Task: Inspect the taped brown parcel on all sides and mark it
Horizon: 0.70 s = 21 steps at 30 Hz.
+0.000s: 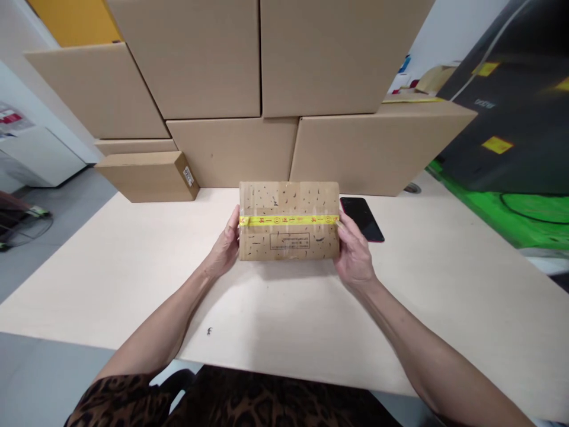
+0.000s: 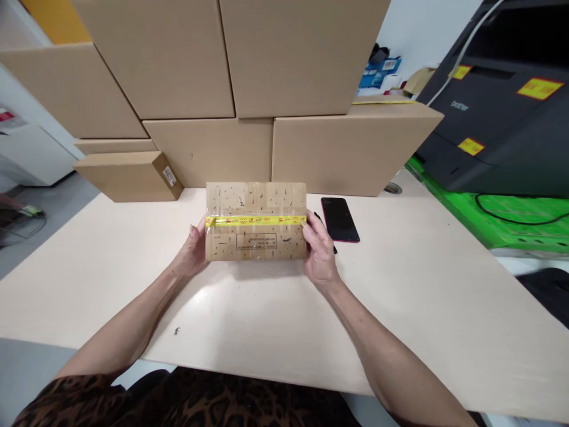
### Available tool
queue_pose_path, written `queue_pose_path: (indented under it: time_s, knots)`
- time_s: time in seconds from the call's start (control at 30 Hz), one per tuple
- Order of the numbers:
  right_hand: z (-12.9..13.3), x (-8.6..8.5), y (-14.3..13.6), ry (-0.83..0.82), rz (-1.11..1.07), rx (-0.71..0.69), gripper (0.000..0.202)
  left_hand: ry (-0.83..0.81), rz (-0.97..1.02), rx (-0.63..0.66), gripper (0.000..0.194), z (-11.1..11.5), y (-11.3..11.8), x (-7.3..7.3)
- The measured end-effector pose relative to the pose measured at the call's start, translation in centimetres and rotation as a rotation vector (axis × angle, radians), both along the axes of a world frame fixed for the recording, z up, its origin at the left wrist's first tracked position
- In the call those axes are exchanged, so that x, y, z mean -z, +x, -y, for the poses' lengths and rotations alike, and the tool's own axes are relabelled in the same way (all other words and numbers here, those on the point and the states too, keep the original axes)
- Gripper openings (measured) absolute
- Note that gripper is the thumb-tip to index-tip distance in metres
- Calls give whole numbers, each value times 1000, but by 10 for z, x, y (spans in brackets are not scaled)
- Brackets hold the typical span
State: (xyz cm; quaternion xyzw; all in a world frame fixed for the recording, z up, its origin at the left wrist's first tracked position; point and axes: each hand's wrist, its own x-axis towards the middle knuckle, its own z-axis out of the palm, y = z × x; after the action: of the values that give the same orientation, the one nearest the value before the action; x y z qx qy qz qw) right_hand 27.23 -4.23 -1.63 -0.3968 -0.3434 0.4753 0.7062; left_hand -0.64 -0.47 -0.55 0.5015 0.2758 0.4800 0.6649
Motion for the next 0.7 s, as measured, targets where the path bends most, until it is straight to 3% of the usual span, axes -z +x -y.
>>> queue_pose_path:
  time_s: [0.2,0.37,0.47,0.57,0.7]
  knots:
    - [6,2,-6,32,21,-84,48,-26,-80,-21,114,-8,-17,-5]
    - [-2,4,7,15,175,6,44,-194,-69,-39,80,-10,-15,-15]
    - [-12,-1,31,20,409,165,45,-306,-75,-104,61,-9,-10,-20]
    - [-17,-11,56,-35,710,251,43,-355,-99,-142,55,-9,-7,-23]
    - [-12,-26,69,-398,1441,158,35,-368,-124,-192,47,-8,-4,-24]
